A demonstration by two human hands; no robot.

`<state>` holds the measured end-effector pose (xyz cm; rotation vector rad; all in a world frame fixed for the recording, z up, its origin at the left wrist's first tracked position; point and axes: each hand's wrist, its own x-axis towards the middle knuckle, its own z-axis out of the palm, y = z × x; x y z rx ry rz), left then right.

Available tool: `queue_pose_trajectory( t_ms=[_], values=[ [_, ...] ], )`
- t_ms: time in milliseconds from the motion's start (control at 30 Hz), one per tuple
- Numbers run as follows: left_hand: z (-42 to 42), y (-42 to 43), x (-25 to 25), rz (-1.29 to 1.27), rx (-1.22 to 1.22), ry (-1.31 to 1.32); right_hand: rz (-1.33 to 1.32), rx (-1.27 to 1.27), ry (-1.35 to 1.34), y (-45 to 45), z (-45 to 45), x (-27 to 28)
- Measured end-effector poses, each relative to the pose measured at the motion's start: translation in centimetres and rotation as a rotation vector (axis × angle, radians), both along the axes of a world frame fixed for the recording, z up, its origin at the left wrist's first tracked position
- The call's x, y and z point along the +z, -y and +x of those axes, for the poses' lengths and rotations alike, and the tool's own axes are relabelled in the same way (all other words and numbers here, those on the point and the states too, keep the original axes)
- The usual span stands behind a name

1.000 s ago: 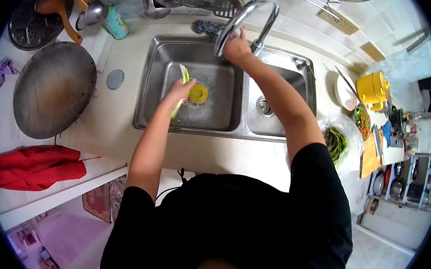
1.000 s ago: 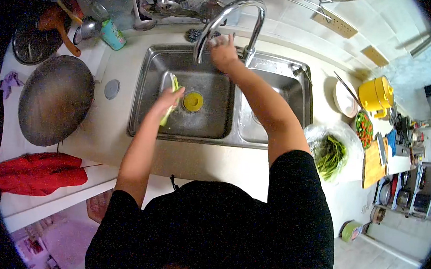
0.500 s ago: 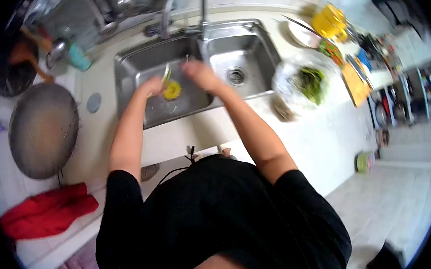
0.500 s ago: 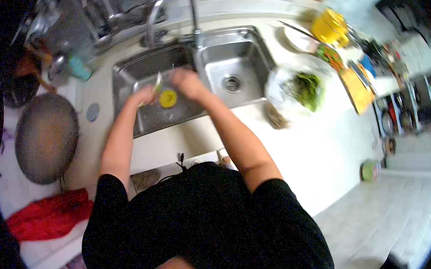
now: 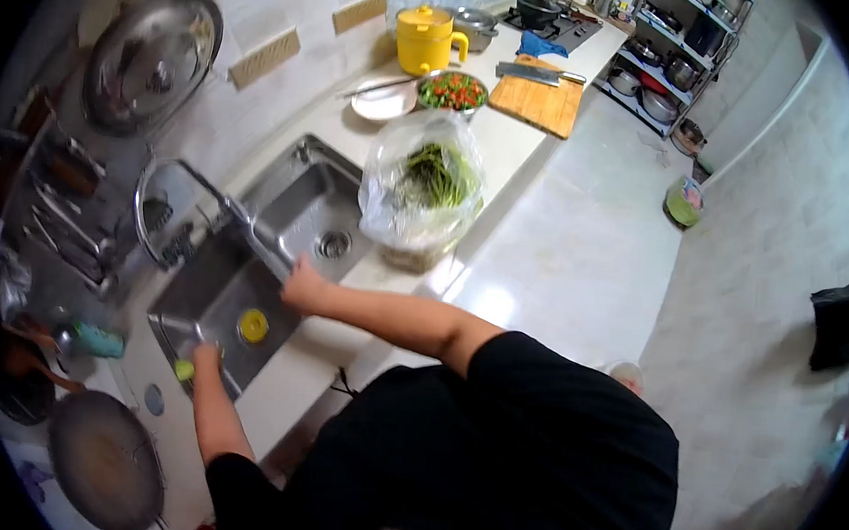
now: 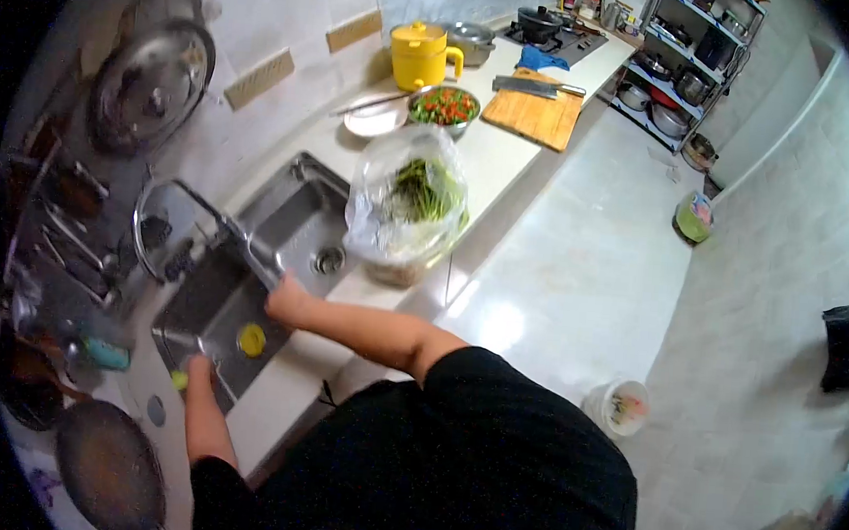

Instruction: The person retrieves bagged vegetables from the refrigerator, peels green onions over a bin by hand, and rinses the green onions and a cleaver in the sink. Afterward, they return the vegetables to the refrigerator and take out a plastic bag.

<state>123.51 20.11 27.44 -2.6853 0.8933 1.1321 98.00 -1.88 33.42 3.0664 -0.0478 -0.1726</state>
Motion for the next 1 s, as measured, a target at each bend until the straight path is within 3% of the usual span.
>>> queue_pose_trajectory(
  t_ms=[33, 67, 133, 233, 333, 367, 467, 500, 600, 633, 700, 767, 800, 867, 1000],
  values=[
    [0.9, 0.8, 1.0, -0.107, 0.100, -0.055, -0.086, 0.184, 0.360, 1.6, -0.6, -2.5],
    [0.9, 1.5, 1.3, -0.208, 0.203, -0.129, 0.465, 0.071, 0.221, 1.5, -3.0, 0.7],
    [-1.9, 2.1, 0.1, -0.385, 0.434, -0.323, 1.209, 0.045, 0.172, 3.2, -6.7, 2.7],
    [-4.7, 3.6, 0.7, -0.257, 0.452, -0.028, 1.150, 0.205, 0.223, 7.0, -11.9, 3.0],
    [-6.7, 6.3, 1.1, 0.449, 0.180, 0.234, 0.844, 0.213, 0.220, 12.1, -17.0, 2.0],
    [-7.4, 7.3, 1.2, 0.077, 0.424, 0.119, 0.919, 0.214, 0.296, 14.0, -18.8, 2.4],
    [-13.2, 11.5, 4.4, 0.103, -0.020, 0.741, 1.108, 0.019, 0.229, 19.0, -22.0, 3.4],
    [-11.6, 13.1, 3.7, 0.145, 0.235, 0.558, 1.099, -0.003, 0.299, 20.3, -22.3, 2.5],
    [-15.0, 19.4, 8.1, -0.110, 0.215, 0.535, 1.112, -0.069, 0.367, 24.1, -24.2, 3.4],
    [-19.9, 23.4, 13.3, -0.191, 0.131, 0.594, 1.138, -0.078, 0.400, 25.3, -24.8, 3.7],
    [-19.8, 27.6, 14.8, -0.438, -0.041, 0.658, 1.084, -0.094, 0.516, 28.6, -25.6, 2.9],
    [-22.3, 34.2, 17.7, -0.420, -0.092, 0.742, 1.027, -0.191, 0.605, 31.4, -27.1, 2.5],
    [-24.8, 37.0, 19.4, -0.539, -0.165, 0.711, 0.995, -0.264, 0.623, 32.8, -28.4, 2.5],
    [-28.1, 42.5, 20.2, -0.851, -0.403, 0.658, 0.984, -0.403, 0.654, 36.4, -30.9, 2.9],
    [-36.5, 52.7, 20.3, -0.994, -0.670, 0.456, 1.004, -0.650, 0.721, 43.0, -36.6, 3.8]
  ],
)
